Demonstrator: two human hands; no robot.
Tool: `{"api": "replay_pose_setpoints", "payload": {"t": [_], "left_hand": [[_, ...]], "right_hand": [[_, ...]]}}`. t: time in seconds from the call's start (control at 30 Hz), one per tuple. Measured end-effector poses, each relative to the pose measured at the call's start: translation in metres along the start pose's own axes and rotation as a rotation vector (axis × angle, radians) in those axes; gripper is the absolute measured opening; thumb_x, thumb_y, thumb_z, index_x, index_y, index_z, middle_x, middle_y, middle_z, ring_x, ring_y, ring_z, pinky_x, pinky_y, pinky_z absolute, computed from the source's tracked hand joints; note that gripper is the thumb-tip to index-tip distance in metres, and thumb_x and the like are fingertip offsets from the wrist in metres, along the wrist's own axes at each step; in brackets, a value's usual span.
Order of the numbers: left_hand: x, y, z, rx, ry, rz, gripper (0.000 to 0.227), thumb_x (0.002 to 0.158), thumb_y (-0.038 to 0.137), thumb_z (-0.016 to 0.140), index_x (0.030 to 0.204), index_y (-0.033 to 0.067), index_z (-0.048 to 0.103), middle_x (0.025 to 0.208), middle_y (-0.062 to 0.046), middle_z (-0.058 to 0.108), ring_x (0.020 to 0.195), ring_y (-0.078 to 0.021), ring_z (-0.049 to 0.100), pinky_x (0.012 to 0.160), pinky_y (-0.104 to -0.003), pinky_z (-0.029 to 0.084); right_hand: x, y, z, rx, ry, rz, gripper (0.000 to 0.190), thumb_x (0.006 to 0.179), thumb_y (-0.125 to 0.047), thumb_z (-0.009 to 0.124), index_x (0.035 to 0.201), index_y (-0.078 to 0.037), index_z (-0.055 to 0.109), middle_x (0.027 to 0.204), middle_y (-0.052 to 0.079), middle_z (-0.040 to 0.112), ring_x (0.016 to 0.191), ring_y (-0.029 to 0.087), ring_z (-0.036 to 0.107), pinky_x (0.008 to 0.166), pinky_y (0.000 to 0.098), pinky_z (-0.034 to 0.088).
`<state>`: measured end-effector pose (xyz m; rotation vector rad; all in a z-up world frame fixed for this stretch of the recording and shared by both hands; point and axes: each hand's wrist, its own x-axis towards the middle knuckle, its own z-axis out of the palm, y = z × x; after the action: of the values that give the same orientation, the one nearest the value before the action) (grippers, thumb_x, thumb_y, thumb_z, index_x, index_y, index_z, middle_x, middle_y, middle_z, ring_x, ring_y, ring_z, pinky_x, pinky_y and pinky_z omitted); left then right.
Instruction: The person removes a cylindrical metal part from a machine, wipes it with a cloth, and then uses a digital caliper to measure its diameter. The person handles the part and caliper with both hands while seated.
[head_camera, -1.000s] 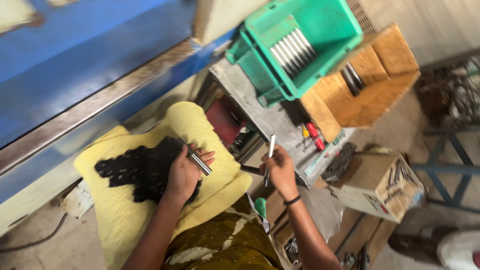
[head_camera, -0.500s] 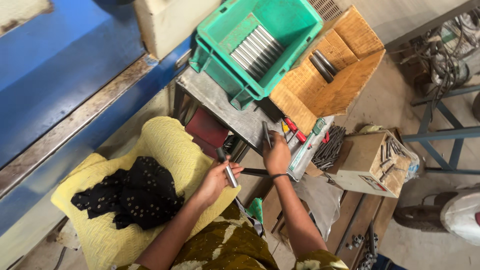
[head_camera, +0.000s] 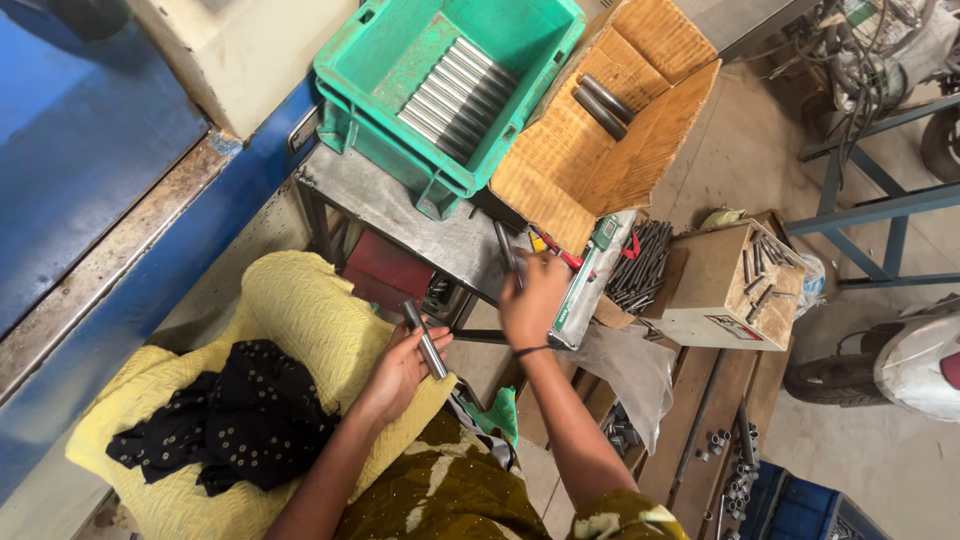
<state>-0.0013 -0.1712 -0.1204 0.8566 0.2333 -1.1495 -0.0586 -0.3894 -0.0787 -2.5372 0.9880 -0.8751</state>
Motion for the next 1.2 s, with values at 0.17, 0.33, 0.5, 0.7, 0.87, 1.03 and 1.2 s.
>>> {"api": "replay_pose_setpoints", "payload": {"t": [0.17, 0.33, 0.5, 0.7, 0.87, 1.03, 1.2], "left_hand": [[-0.003, 0.002, 0.003, -0.004, -0.01, 0.004, 0.04, 0.105, 0.026, 0.044, 0.139, 0.0066, 0.04, 0.133, -0.022, 0.061, 0.13, -0.032, 0.058, 0.108, -0.046, 0.046], [-0.003, 0.002, 0.002, 0.008, -0.022, 0.009, 0.04, 0.105, 0.023, 0.042, 0.14, 0.0054, 0.039, 0.141, -0.025, 0.058, 0.135, -0.0323, 0.056, 0.111, -0.046, 0.045], [-0.006, -0.002, -0.002, 0.04, -0.084, 0.058, 0.043, 0.103, 0.013, 0.042, 0.144, 0.0043, 0.038, 0.144, -0.028, 0.056, 0.137, -0.0342, 0.055, 0.113, -0.047, 0.045], [-0.005, -0.007, -0.007, -0.006, -0.04, 0.067, 0.043, 0.103, 0.008, 0.043, 0.144, 0.0012, 0.036, 0.144, -0.029, 0.055, 0.136, -0.0389, 0.054, 0.115, -0.051, 0.043], [-0.009, -0.001, -0.001, -0.035, -0.042, 0.015, 0.042, 0.104, 0.012, 0.039, 0.145, 0.0021, 0.038, 0.15, -0.029, 0.05, 0.141, -0.0399, 0.048, 0.117, -0.052, 0.038], [-0.027, 0.003, 0.045, 0.033, 0.029, -0.024, 0.039, 0.107, 0.016, 0.034, 0.145, 0.0054, 0.037, 0.151, -0.027, 0.047, 0.144, -0.0389, 0.046, 0.12, -0.051, 0.037], [-0.034, -0.015, 0.119, 0.19, -0.179, -0.066, 0.039, 0.105, 0.013, 0.037, 0.143, 0.003, 0.04, 0.141, -0.028, 0.055, 0.136, -0.042, 0.053, 0.114, -0.052, 0.042]], "right_hand": [[0.01, 0.086, -0.013, -0.207, 0.15, 0.198, 0.047, 0.075, -0.005, 0.078, 0.12, -0.007, 0.063, 0.121, 0.023, 0.054, 0.113, 0.042, 0.052, 0.096, 0.0499, 0.042], [-0.001, 0.149, 0.011, 0.155, 0.069, 0.577, 0.061, 0.074, -0.01, 0.084, 0.127, -0.004, 0.054, 0.106, 0.017, 0.055, 0.097, 0.032, 0.057, 0.086, 0.0433, 0.048], [0.0, 0.161, 0.029, 0.902, 0.012, 1.17, 0.044, 0.081, -0.002, 0.064, 0.117, -0.02, 0.045, 0.077, 0.009, 0.063, 0.056, 0.021, 0.06, 0.049, 0.0372, 0.047], [0.018, 0.156, -0.007, 1.183, 0.066, 1.119, 0.007, 0.092, -0.014, 0.06, 0.086, -0.017, 0.056, 0.066, -0.002, 0.048, 0.044, 0.01, 0.042, 0.038, 0.0288, 0.029], [0.031, 0.12, -0.068, 1.181, 0.331, 0.974, 0.033, 0.098, -0.032, 0.065, 0.077, -0.019, 0.043, 0.051, -0.007, 0.034, 0.035, 0.007, 0.033, 0.031, 0.0283, 0.025], [-0.017, 0.054, -0.118, 1.155, 0.418, 0.599, 0.031, 0.102, -0.028, 0.065, 0.079, -0.016, 0.047, 0.056, -0.008, 0.041, 0.042, 0.005, 0.036, 0.037, 0.0252, 0.027], [-0.109, 0.017, -0.146, 1.265, 0.162, 0.717, 0.037, 0.105, -0.03, 0.06, 0.074, -0.015, 0.046, 0.054, -0.007, 0.043, 0.043, 0.003, 0.035, 0.039, 0.0229, 0.023]]}}
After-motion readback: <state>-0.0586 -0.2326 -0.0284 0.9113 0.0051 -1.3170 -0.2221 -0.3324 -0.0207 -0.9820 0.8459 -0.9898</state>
